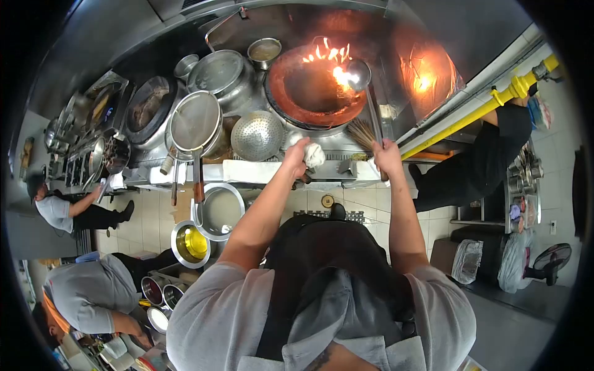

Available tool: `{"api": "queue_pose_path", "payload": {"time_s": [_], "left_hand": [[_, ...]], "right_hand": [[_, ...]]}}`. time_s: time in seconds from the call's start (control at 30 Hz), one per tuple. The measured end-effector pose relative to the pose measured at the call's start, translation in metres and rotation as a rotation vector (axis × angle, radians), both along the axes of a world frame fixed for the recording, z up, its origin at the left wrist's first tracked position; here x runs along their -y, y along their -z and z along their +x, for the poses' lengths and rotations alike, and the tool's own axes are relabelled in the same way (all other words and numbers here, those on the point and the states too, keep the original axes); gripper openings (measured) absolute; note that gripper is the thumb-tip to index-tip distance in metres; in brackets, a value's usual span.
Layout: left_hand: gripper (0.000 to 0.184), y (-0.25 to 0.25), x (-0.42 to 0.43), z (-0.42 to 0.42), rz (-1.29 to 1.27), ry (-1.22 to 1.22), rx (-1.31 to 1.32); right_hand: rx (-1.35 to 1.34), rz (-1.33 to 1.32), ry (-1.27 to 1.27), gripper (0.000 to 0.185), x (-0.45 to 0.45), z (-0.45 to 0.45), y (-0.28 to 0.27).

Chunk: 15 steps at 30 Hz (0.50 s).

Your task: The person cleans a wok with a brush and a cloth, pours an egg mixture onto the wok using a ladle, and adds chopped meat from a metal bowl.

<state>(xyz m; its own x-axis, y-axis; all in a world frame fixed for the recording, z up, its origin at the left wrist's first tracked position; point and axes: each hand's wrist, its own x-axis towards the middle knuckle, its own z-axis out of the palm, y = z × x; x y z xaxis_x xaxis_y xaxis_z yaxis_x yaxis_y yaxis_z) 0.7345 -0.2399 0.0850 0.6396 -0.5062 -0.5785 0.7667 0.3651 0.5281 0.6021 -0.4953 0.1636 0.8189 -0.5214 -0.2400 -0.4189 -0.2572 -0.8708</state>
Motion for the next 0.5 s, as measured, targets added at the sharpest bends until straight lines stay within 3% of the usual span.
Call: {"api": "queue_pose_path", "payload": {"time_s": [0.17,0.27,0.3,0.37,0.43,0.5], "left_hand": [[0.02,0.021,0.056,0.052,-0.049,-0.042,-0.093],[0.033,0.079,0.071,0.094,-0.031,-0.03,0.057],[0.027,0.113,0.074,0.114,-0.518,0.275,0.069],[0.02,0.124,0.081,0.122,-1.007,0.577,0.085],[0.024,0.092,0.085,0.104,0.196,0.064,-0.094],[0.027,0.091,0.079,0.103,0.141,0.048,-0.048]], "right_hand": [[0.074,0.159,0.091,0.019,0.009,-0.049,-0.005],[0.125,0.158,0.072,0.021,0.013,-0.066,-0.013],[0.125,0.156,0.065,0.021,0.016,-0.069,-0.011],[0.083,0.183,0.083,0.021,0.022,-0.075,-0.009],[0.105,0.238,0.065,0.02,0.02,-0.081,-0.018],[0.078,0.208,0.078,0.021,0.022,-0.083,-0.018]]}}
